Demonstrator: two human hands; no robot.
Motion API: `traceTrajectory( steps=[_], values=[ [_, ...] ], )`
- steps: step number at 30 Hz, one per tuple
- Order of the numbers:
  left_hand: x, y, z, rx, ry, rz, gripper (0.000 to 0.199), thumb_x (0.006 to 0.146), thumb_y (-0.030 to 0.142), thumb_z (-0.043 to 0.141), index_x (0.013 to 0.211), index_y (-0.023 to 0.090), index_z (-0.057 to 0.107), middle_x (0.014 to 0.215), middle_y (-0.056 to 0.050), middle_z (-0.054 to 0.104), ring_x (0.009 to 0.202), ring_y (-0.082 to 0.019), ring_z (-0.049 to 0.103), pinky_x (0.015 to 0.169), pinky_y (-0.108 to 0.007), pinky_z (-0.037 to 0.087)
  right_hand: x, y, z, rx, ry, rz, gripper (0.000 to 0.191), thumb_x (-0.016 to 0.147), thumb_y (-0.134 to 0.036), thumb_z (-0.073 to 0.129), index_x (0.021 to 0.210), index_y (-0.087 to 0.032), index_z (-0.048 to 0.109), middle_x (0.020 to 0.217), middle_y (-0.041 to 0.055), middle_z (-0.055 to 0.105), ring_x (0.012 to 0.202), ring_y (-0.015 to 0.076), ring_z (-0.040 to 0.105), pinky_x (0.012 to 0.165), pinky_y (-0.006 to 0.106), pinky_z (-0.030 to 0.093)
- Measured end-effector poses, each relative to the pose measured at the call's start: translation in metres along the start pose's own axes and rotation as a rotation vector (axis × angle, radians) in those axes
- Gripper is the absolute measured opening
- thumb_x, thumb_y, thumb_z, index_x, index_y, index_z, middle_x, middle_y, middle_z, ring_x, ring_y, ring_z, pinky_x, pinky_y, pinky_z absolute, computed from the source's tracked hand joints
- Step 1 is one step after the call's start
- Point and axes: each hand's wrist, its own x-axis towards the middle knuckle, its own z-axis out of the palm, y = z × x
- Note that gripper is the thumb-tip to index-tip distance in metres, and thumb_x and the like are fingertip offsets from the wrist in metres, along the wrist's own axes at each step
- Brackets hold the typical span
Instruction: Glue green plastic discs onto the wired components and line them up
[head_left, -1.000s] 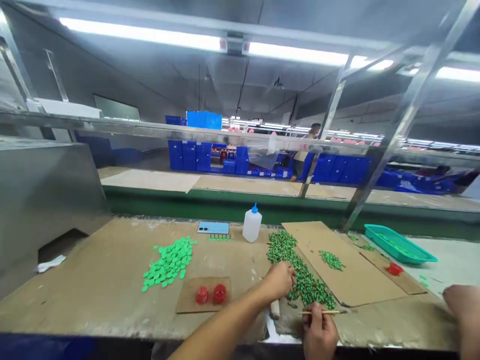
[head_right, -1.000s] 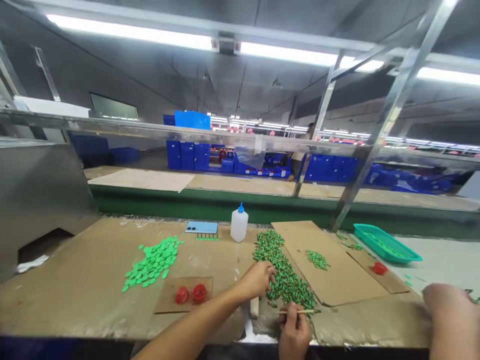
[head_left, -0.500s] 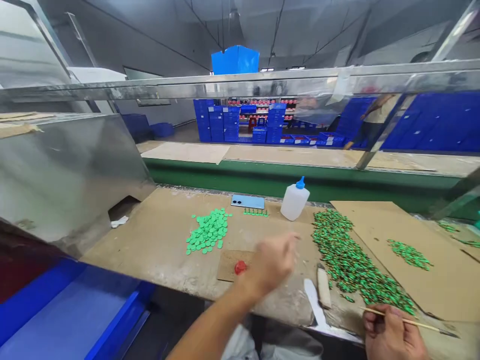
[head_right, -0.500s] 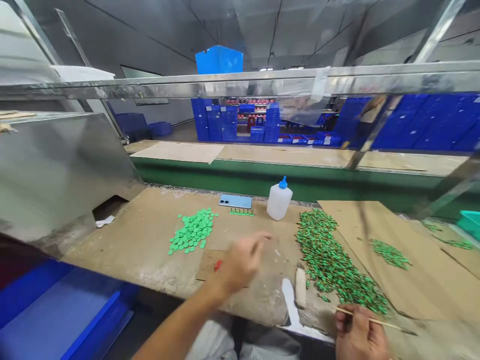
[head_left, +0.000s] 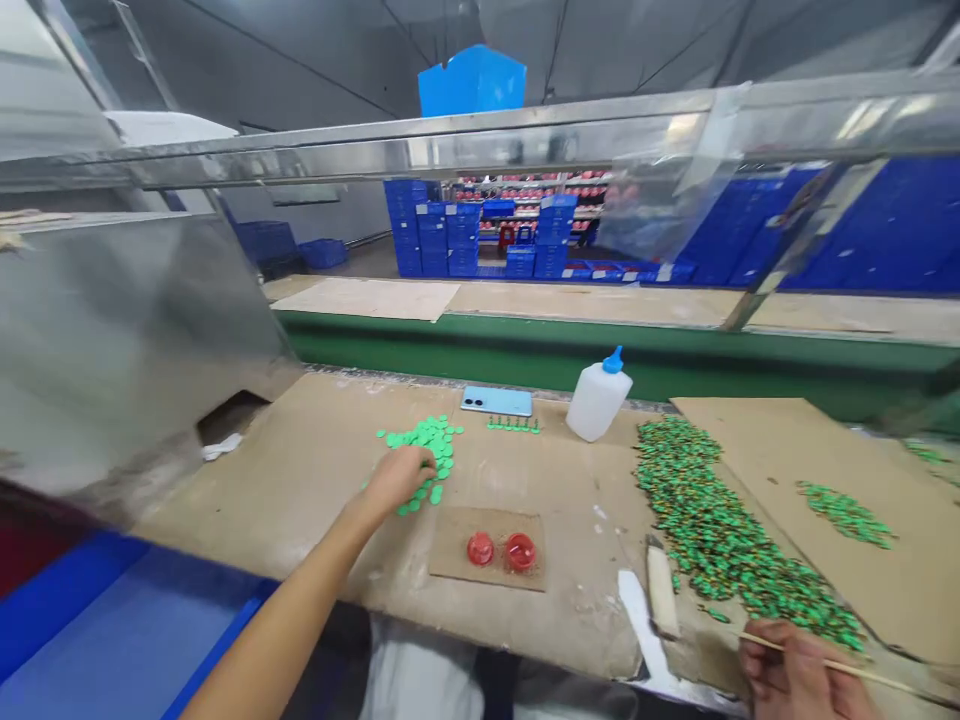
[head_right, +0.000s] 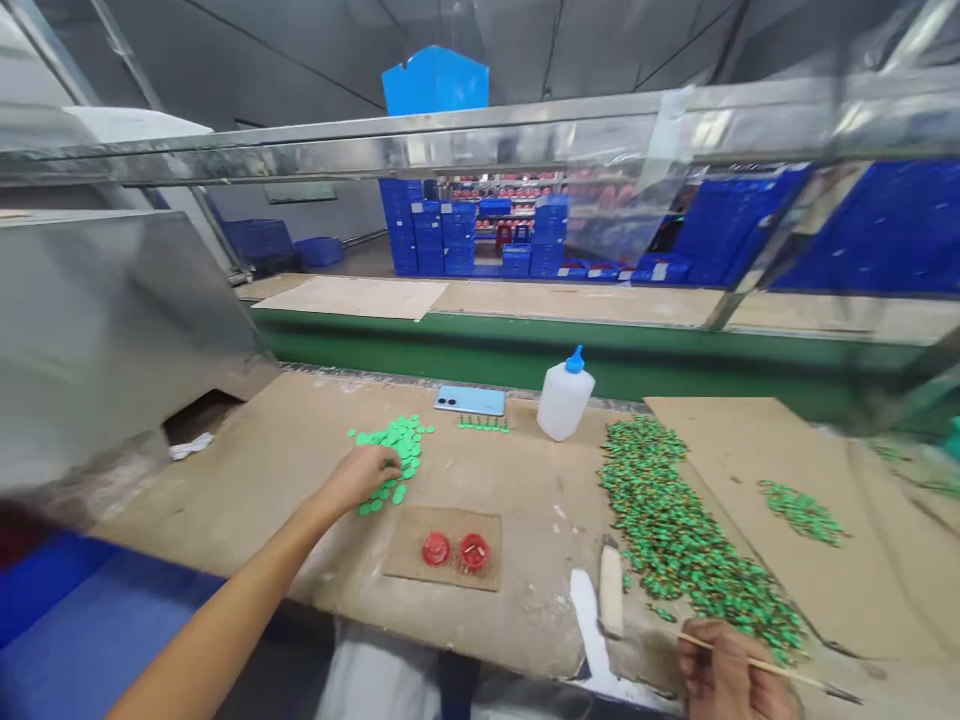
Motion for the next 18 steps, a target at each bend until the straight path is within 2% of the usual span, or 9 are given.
traceTrajectory(
  steps=[3, 7, 11, 15, 18],
  values=[
    [0.004, -0.002, 0.001, 0.000, 0.027, 0.027, 0.012, 0.094, 0.026, 0.063, 0.098, 0.019, 0.073, 0.090, -0.004, 0.075, 0.091, -0.023, 0.070, 0.078, -0.030, 0.048, -0.002, -0.008, 0.007, 0.006, -0.068, 0.009, 0.059, 0.062, -0.069, 0.088, 0.073, -0.018, 0.062, 0.069, 0.0018, 0.060, 0.049, 0.0105, 0.051, 0.035, 0.018, 0.038],
    [0.011, -0.001, 0.009, 0.000, 0.062, 0.089, 0.020, 0.096, 0.025, 0.054, 0.095, 0.022, 0.074, 0.092, -0.006, 0.077, 0.093, -0.025, 0.071, 0.072, -0.026, 0.044, -0.003, -0.016, 0.010, 0.043, -0.112, -0.032, 0.050, 0.072, -0.061, 0.086, 0.073, -0.017, 0.062, 0.071, 0.0004, 0.059, 0.048, 0.0092, 0.053, 0.038, 0.018, 0.043],
    [0.016, 0.000, 0.016, -0.003, 0.071, 0.112, 0.024, 0.096, 0.029, 0.056, 0.113, 0.023, 0.073, 0.105, -0.009, 0.077, 0.102, -0.029, 0.070, 0.078, -0.029, 0.047, -0.004, -0.020, 0.008, 0.072, -0.150, -0.001, 0.043, 0.078, -0.056, 0.082, 0.076, -0.017, 0.062, 0.076, 0.0010, 0.061, 0.051, 0.0098, 0.055, 0.041, 0.018, 0.045],
    [0.017, 0.001, 0.018, -0.030, 0.060, 0.161, 0.022, 0.099, 0.029, 0.055, 0.103, 0.022, 0.075, 0.107, -0.008, 0.077, 0.104, -0.026, 0.070, 0.087, -0.034, 0.050, -0.005, -0.023, 0.008, 0.038, -0.156, 0.038, 0.051, 0.070, -0.060, 0.088, 0.076, -0.018, 0.060, 0.076, 0.0015, 0.063, 0.052, 0.0110, 0.057, 0.040, 0.020, 0.046],
    [0.014, -0.001, 0.015, -0.058, 0.059, 0.179, 0.022, 0.100, 0.030, 0.056, 0.109, 0.018, 0.072, 0.107, -0.007, 0.076, 0.103, -0.024, 0.069, 0.092, -0.037, 0.051, -0.003, -0.021, 0.006, -0.048, -0.114, 0.097, 0.052, 0.065, -0.063, 0.090, 0.078, -0.020, 0.064, 0.074, 0.0044, 0.064, 0.052, 0.0139, 0.059, 0.038, 0.023, 0.047]
  ],
)
